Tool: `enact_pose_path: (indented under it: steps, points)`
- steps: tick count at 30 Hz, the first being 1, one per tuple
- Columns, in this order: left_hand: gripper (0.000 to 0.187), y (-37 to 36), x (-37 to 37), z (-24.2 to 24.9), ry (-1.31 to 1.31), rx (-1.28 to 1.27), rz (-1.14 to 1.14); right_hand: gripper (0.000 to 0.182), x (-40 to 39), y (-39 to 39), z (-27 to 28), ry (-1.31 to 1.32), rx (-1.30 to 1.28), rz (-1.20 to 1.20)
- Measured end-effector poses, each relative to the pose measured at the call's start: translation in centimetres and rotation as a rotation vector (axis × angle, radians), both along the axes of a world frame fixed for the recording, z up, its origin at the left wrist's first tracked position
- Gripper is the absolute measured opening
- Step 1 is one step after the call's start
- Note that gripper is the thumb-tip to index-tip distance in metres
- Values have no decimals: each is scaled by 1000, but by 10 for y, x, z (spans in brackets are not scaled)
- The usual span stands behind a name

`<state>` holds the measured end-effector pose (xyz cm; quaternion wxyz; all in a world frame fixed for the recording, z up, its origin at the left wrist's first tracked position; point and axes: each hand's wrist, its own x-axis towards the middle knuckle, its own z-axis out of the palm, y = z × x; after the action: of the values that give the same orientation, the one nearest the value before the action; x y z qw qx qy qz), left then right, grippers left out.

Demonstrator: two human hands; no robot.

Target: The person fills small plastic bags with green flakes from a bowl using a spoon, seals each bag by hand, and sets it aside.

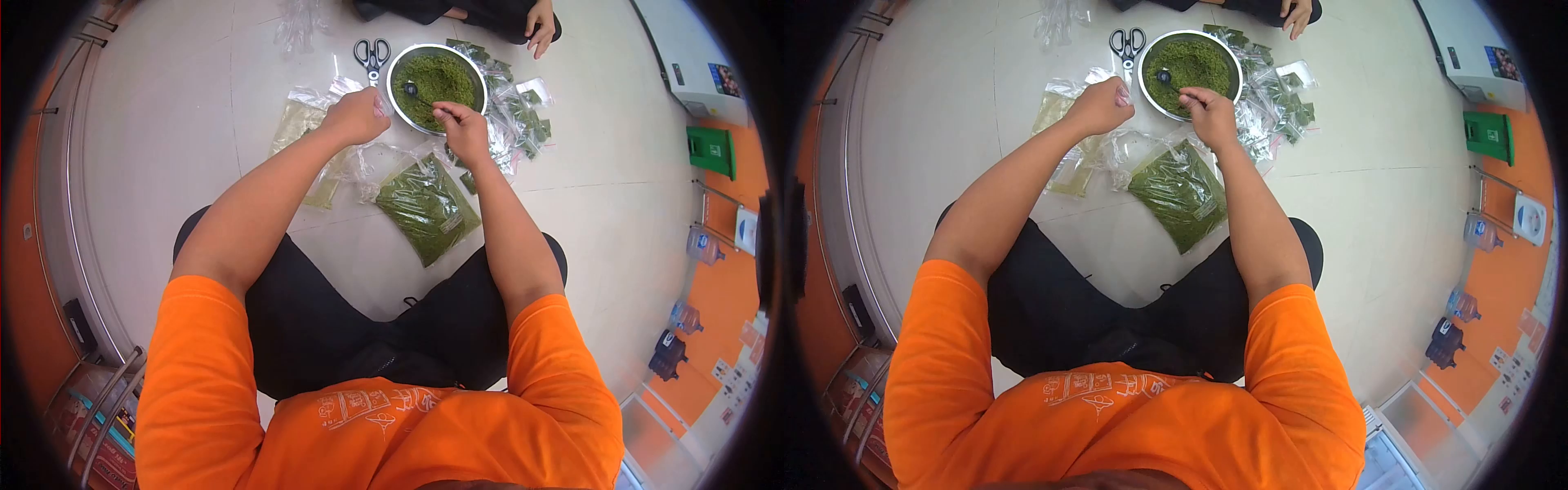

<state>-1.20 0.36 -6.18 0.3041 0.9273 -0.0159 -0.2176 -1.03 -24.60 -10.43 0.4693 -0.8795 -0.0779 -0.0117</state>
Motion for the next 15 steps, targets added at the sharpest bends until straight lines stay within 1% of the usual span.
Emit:
enact_pose_path:
  steps: [2, 5, 6, 9, 10, 13, 15]
  points:
    - [48, 0, 1, -2, 13, 7, -3, 22, -1, 5, 10, 141, 68, -114]
    - [49, -2, 2, -4, 22, 17, -6, 25, 8, 9, 4, 129, 197, -349]
    - [49, -3, 2, -5, 24, 20, -7, 27, 10, 6, 0, 164, 232, -396]
    - [49, -4, 2, -4, -6, 25, -1, 24, 17, -5, -16, 337, 676, -679]
    - [48, -5, 2, -4, -35, 10, 8, 21, 19, -13, -18, 403, 755, -724]
    - [46, -7, 4, -5, -93, -45, 22, 20, 22, -25, -22, 500, 958, -910]
    - [47, -8, 9, -10, -95, -95, 17, 20, 21, -35, -18, 544, 1032, -915]
